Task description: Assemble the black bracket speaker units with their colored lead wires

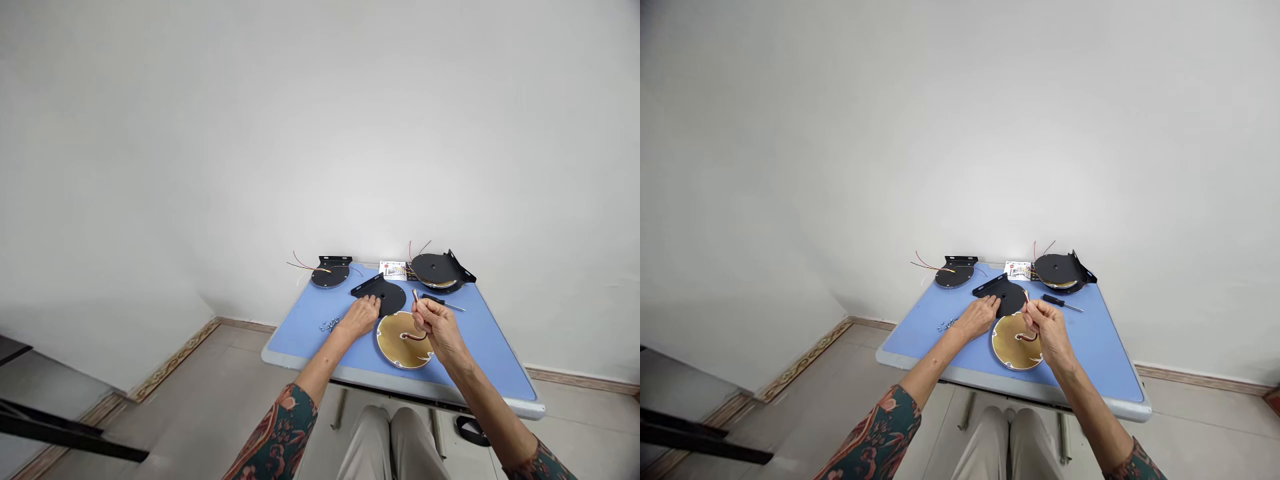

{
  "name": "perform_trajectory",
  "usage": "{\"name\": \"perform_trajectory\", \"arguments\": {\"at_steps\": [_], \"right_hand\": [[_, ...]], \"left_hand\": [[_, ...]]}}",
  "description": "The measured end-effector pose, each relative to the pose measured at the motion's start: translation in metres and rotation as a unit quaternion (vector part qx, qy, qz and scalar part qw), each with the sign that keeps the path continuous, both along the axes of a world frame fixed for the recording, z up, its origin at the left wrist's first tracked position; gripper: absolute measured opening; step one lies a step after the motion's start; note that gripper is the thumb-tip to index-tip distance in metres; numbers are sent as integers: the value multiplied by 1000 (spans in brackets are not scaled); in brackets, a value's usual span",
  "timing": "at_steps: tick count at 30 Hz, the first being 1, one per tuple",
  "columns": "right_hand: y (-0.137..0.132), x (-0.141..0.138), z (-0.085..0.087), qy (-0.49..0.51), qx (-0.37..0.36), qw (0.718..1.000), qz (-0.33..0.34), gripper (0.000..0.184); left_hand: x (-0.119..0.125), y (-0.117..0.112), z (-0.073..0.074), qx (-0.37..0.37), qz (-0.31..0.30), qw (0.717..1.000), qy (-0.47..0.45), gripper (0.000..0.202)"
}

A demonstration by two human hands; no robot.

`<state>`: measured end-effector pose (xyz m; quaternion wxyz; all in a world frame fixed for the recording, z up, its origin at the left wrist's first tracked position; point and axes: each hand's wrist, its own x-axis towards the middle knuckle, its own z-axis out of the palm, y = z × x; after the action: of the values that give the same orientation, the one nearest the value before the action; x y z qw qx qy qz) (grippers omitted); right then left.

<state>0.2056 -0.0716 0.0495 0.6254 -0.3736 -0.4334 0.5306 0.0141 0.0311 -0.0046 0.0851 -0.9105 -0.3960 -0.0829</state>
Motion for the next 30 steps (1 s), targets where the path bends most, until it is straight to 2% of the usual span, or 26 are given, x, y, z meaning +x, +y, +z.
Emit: {"name": "perform_trajectory", "arguments": {"at_steps": [4, 7, 10, 15, 21, 24, 26, 28, 30], "right_hand": [[-2, -4, 0, 15, -17, 1000, 9, 44], [-2, -4, -2, 31, -21, 999, 11, 42], [-2, -4, -4, 40, -21, 999, 17, 40], [-1, -3, -5, 36, -16, 999, 12, 39], [0, -2, -6, 33, -19, 999, 4, 42], [0, -2, -6, 32, -18, 999, -3, 42], [1, -2, -6, 26, -16, 999, -11, 42], [3, -1, -6, 19, -13, 1000, -17, 42], [5, -2, -5, 9, -9, 1000, -20, 42]], "left_hand": [[7, -2, 5, 9, 34, 999, 36, 40], [6, 2, 5, 33, 47, 998, 20, 59], [2, 9, 5, 38, 34, 999, 18, 72], [1, 18, 4, 45, 9, 999, 21, 63], [4, 29, -9, 67, 10, 998, -14, 57], [3, 40, -13, 58, -4, 996, -75, 52], [0, 45, -11, 36, -18, 988, -152, 48], [-5, 46, -5, 8, -21, 967, -254, 41], [-11, 41, 4, -29, 8, 932, -362, 28]]}}
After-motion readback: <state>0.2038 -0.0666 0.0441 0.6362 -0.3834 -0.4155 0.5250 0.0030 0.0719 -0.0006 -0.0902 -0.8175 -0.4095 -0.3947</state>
